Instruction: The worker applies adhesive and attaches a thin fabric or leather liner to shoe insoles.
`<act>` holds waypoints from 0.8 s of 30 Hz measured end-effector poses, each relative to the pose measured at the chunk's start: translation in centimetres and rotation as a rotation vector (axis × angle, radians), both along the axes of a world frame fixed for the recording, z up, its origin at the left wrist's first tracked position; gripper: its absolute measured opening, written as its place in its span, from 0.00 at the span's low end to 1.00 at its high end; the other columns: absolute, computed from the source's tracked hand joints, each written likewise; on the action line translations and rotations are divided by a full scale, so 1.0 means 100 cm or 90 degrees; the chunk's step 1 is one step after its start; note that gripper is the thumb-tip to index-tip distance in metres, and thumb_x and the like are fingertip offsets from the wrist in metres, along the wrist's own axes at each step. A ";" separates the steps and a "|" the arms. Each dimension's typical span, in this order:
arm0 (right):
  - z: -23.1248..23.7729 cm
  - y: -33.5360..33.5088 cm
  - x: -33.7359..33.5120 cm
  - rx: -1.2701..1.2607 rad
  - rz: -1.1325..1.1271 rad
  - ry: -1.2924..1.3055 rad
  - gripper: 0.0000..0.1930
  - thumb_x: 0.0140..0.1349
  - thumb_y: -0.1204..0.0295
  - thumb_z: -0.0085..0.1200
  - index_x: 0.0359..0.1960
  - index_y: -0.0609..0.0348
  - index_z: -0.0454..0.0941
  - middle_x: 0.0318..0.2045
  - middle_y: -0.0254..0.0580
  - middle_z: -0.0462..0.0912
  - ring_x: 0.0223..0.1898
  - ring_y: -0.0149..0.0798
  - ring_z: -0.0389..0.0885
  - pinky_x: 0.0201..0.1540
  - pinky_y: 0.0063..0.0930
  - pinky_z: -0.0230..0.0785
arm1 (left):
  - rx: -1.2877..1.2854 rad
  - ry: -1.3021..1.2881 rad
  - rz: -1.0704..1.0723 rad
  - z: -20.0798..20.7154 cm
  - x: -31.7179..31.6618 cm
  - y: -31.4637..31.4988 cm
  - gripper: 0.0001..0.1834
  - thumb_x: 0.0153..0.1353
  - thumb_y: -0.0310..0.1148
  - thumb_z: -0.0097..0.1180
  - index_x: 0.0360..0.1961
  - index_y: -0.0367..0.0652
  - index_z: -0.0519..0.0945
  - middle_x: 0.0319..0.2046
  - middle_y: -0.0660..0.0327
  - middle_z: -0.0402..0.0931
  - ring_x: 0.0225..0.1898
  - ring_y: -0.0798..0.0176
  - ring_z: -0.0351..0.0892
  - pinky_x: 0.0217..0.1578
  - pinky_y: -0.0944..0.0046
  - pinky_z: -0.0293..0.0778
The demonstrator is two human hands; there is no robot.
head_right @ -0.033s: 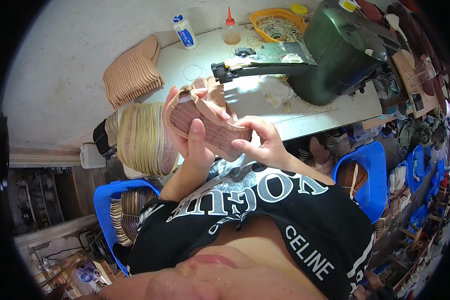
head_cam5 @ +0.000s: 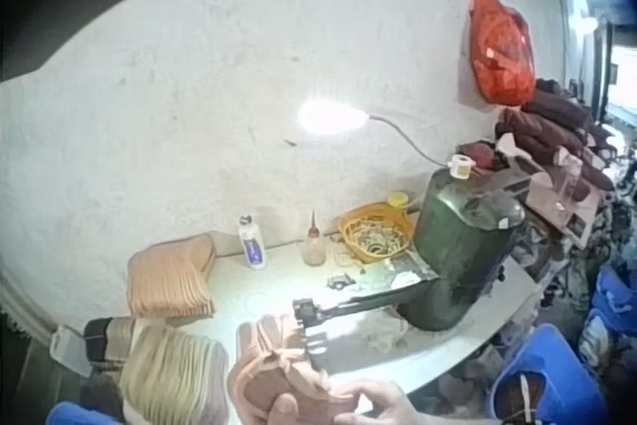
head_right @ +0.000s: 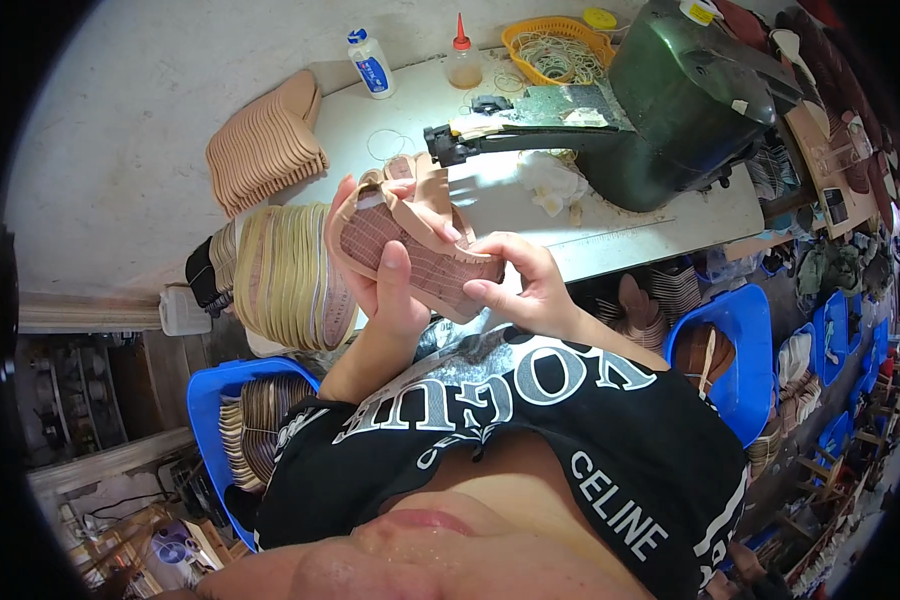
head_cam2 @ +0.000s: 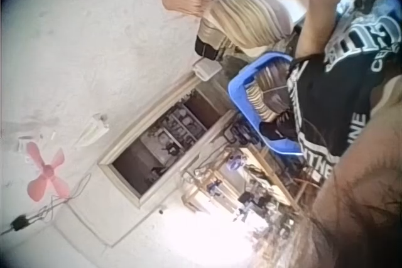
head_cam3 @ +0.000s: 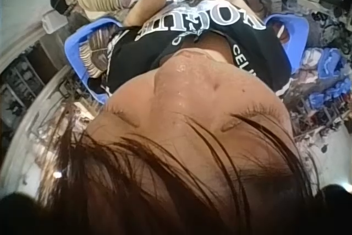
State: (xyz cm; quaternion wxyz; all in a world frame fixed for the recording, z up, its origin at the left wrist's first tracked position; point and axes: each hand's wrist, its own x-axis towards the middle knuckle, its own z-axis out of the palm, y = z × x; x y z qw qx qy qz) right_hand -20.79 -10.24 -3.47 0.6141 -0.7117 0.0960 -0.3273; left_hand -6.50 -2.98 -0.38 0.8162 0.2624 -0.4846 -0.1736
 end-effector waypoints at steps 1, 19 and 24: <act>0.000 0.000 0.001 -0.023 -0.007 -0.018 0.15 0.55 0.71 0.62 0.42 0.63 0.76 0.37 0.38 0.79 0.39 0.30 0.75 0.44 0.23 0.64 | 0.000 0.003 0.003 -0.001 0.001 -0.001 0.32 0.66 0.31 0.46 0.67 0.37 0.48 0.54 0.41 0.66 0.36 0.58 0.77 0.38 0.60 0.75; 0.027 0.014 0.009 0.204 0.091 0.071 0.17 0.67 0.72 0.47 0.53 0.73 0.72 0.40 0.40 0.80 0.41 0.27 0.76 0.45 0.21 0.67 | 0.351 0.484 -0.266 -0.014 0.044 -0.007 0.18 0.67 0.36 0.40 0.52 0.35 0.68 0.35 0.54 0.77 0.33 0.62 0.78 0.30 0.67 0.77; 0.033 0.009 0.024 0.031 0.107 0.137 0.16 0.67 0.72 0.47 0.52 0.71 0.73 0.34 0.39 0.81 0.35 0.25 0.76 0.40 0.22 0.69 | 0.367 0.553 -0.301 -0.012 0.066 -0.008 0.18 0.69 0.37 0.41 0.53 0.35 0.68 0.42 0.53 0.76 0.35 0.60 0.79 0.29 0.60 0.80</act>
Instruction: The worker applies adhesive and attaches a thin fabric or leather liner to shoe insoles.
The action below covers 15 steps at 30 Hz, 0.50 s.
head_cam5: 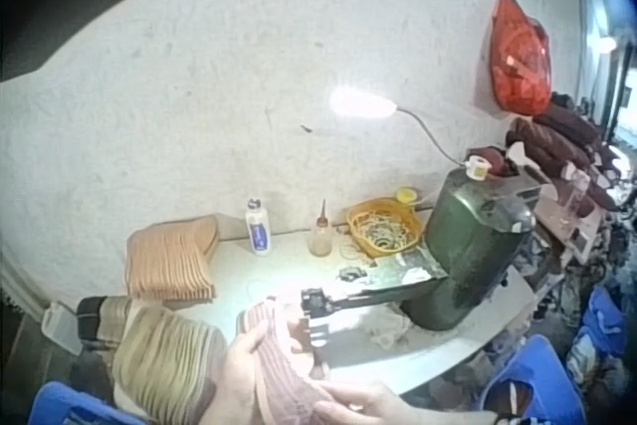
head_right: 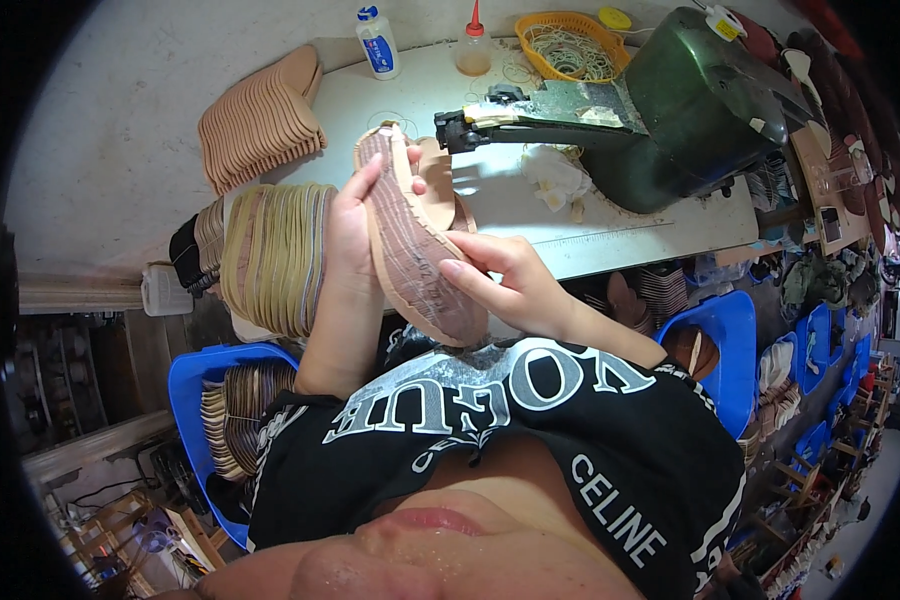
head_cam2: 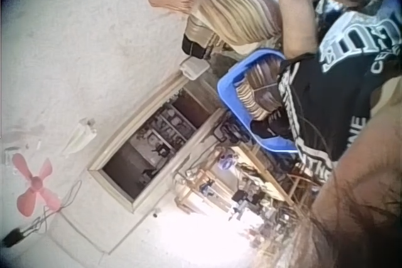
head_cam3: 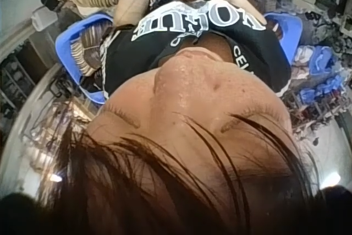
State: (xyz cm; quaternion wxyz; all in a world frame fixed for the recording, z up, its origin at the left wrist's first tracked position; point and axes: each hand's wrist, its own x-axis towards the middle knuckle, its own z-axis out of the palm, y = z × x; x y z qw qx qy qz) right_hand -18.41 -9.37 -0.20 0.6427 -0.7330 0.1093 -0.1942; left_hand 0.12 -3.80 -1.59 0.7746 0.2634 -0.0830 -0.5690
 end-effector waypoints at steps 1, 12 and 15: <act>0.000 -0.001 0.002 -0.007 0.024 0.029 0.16 0.67 0.71 0.47 0.51 0.71 0.73 0.35 0.39 0.81 0.37 0.25 0.76 0.41 0.21 0.68 | 0.001 0.000 -0.001 -0.004 0.004 0.000 0.18 0.69 0.37 0.41 0.53 0.35 0.68 0.42 0.53 0.76 0.35 0.60 0.79 0.29 0.60 0.80; -0.009 -0.049 -0.012 0.188 -0.057 -0.030 0.13 0.69 0.68 0.45 0.45 0.66 0.75 0.38 0.32 0.78 0.40 0.22 0.74 0.45 0.16 0.65 | -0.201 -0.032 -0.040 0.013 -0.012 0.014 0.38 0.67 0.59 0.38 0.62 0.34 0.59 0.55 0.44 0.67 0.58 0.48 0.69 0.57 0.51 0.68; -0.007 -0.068 -0.023 0.094 -0.108 -0.021 0.12 0.69 0.68 0.46 0.42 0.65 0.77 0.35 0.31 0.78 0.38 0.22 0.73 0.44 0.16 0.66 | -0.221 -0.168 -0.071 0.010 -0.021 0.012 0.37 0.65 0.55 0.46 0.63 0.34 0.58 0.57 0.44 0.67 0.59 0.49 0.68 0.55 0.54 0.71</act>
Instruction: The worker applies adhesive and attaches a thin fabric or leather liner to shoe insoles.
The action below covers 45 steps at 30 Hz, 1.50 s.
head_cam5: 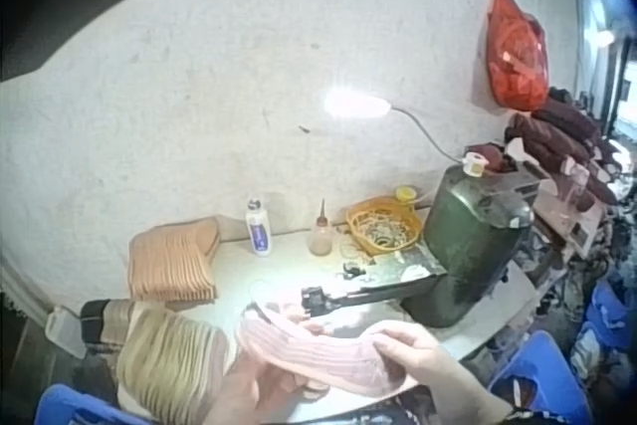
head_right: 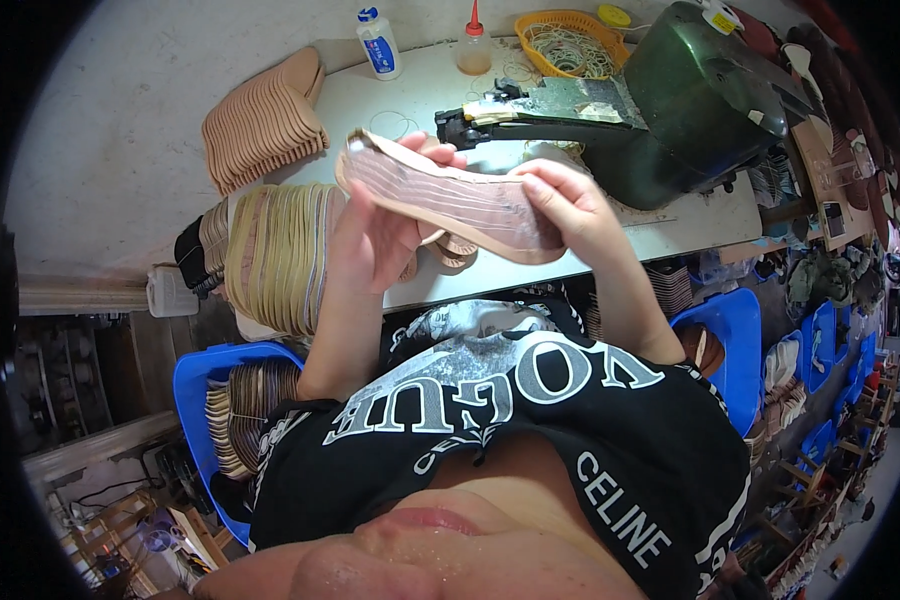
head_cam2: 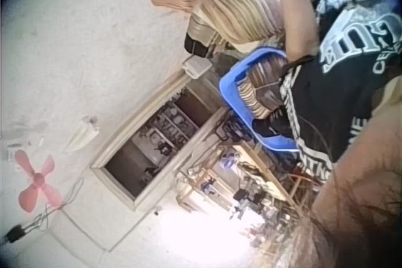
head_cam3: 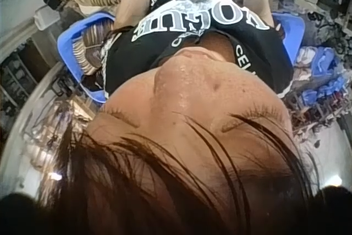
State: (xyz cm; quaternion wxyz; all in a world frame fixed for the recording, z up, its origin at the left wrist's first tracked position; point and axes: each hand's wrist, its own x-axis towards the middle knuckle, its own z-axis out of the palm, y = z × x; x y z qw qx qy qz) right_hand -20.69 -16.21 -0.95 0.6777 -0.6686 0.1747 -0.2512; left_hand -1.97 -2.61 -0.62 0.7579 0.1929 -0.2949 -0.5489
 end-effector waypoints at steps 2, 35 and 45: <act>0.006 -0.010 -0.010 -0.002 -0.031 0.012 0.11 0.69 0.67 0.45 0.37 0.62 0.76 0.31 0.28 0.77 0.33 0.19 0.72 0.37 0.12 0.63 | -0.015 -0.052 -0.045 -0.001 -0.001 0.000 0.39 0.62 0.51 0.54 0.64 0.36 0.57 0.59 0.44 0.65 0.61 0.51 0.66 0.55 0.56 0.72; 0.055 0.036 0.077 0.202 0.112 -0.075 0.14 0.69 0.65 0.42 0.29 0.58 0.74 0.15 0.31 0.73 0.14 0.19 0.65 0.16 0.12 0.56 | -0.041 -0.873 0.854 0.010 0.002 -0.007 0.32 0.51 0.38 0.65 0.53 0.39 0.64 0.61 0.43 0.47 0.60 0.44 0.58 0.55 0.51 0.62; 0.054 0.015 0.077 0.049 0.204 0.013 0.15 0.67 0.65 0.44 0.33 0.64 0.78 0.19 0.30 0.76 0.16 0.19 0.71 0.18 0.13 0.62 | -0.066 0.013 0.267 0.020 -0.010 -0.013 0.37 0.67 0.60 0.34 0.61 0.36 0.57 0.57 0.42 0.64 0.59 0.47 0.65 0.58 0.49 0.65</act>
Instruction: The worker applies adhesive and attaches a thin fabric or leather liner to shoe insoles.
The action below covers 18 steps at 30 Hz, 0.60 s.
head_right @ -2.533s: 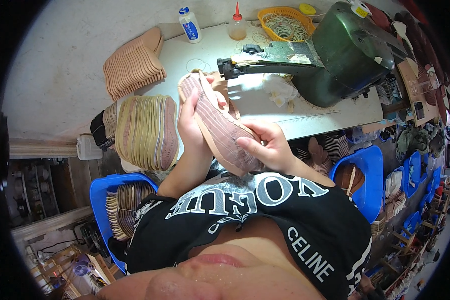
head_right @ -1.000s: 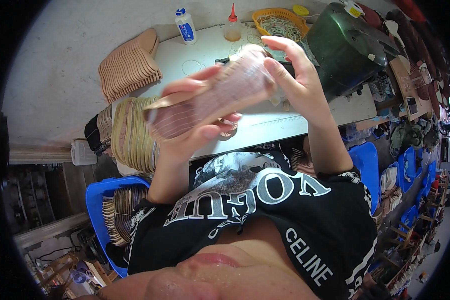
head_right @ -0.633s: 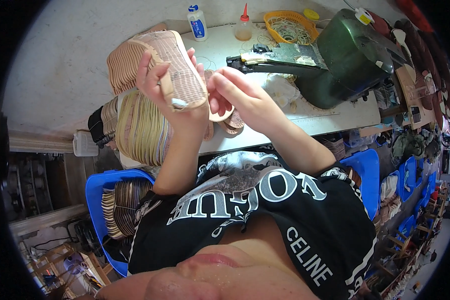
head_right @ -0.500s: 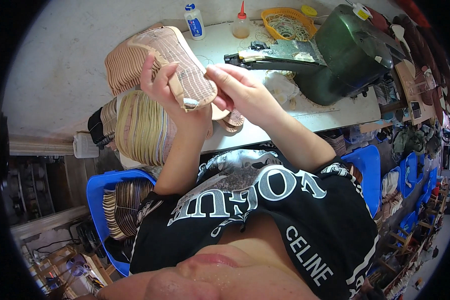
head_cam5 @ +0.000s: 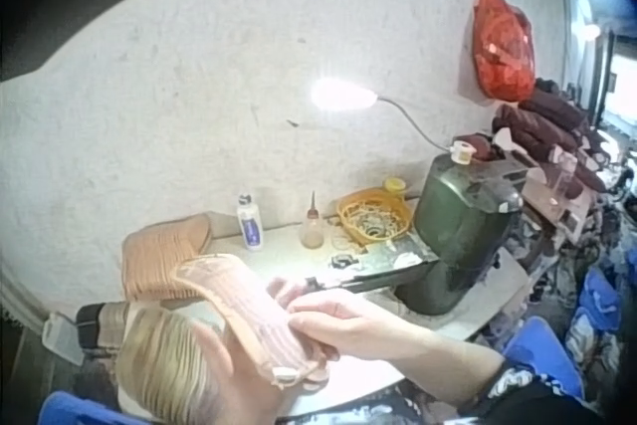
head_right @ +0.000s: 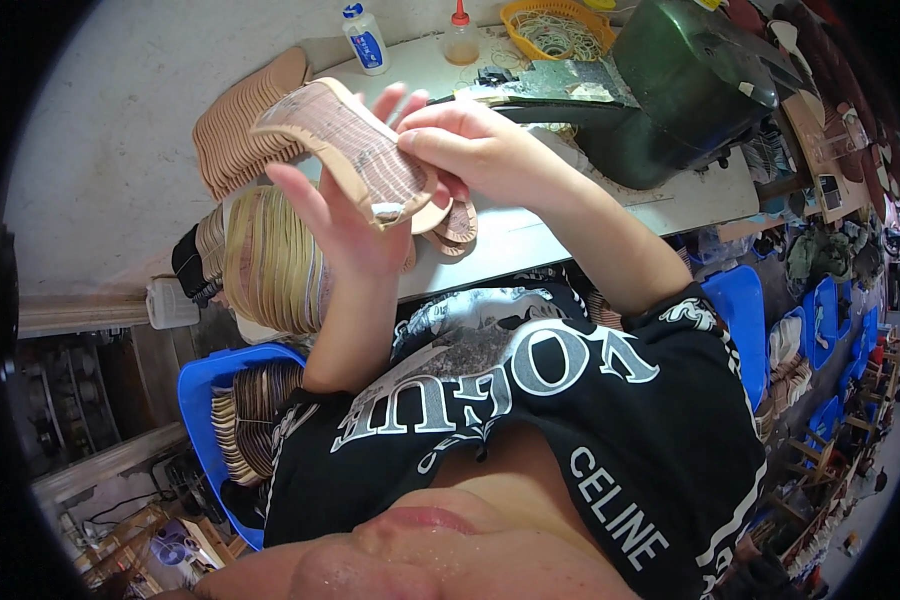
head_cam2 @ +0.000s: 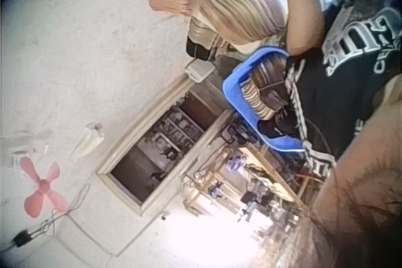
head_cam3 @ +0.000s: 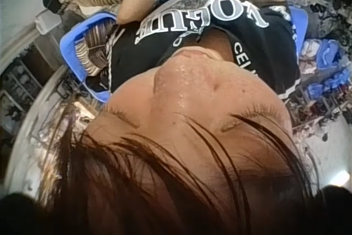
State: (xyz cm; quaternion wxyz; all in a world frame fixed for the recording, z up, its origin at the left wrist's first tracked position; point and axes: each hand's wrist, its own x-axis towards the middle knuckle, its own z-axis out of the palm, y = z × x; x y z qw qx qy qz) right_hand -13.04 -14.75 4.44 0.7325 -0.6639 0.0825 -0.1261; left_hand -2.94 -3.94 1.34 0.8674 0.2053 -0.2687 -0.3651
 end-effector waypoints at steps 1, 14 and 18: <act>0.001 0.003 0.002 -0.036 -0.007 0.004 0.14 0.67 0.65 0.45 0.34 0.63 0.78 0.21 0.30 0.77 0.16 0.20 0.72 0.18 0.13 0.62 | 0.002 0.062 -0.121 0.008 -0.001 0.001 0.39 0.67 0.62 0.31 0.61 0.35 0.60 0.55 0.40 0.66 0.59 0.45 0.66 0.58 0.47 0.64; 0.044 0.022 -0.033 -0.615 -0.197 -0.173 0.07 0.50 0.75 0.65 0.30 0.59 0.80 0.25 0.35 0.76 0.26 0.30 0.74 0.29 0.21 0.67 | 0.169 -0.071 0.065 0.026 0.011 -0.011 0.28 0.70 0.52 0.38 0.56 0.36 0.62 0.29 0.54 0.74 0.28 0.61 0.79 0.29 0.64 0.76; 0.041 0.031 -0.032 -0.680 -0.188 -0.179 0.11 0.45 0.76 0.66 0.32 0.57 0.80 0.29 0.36 0.76 0.30 0.34 0.76 0.33 0.25 0.70 | 0.198 -0.097 0.096 0.032 0.007 -0.011 0.29 0.70 0.54 0.37 0.57 0.37 0.61 0.31 0.54 0.73 0.29 0.62 0.79 0.28 0.66 0.77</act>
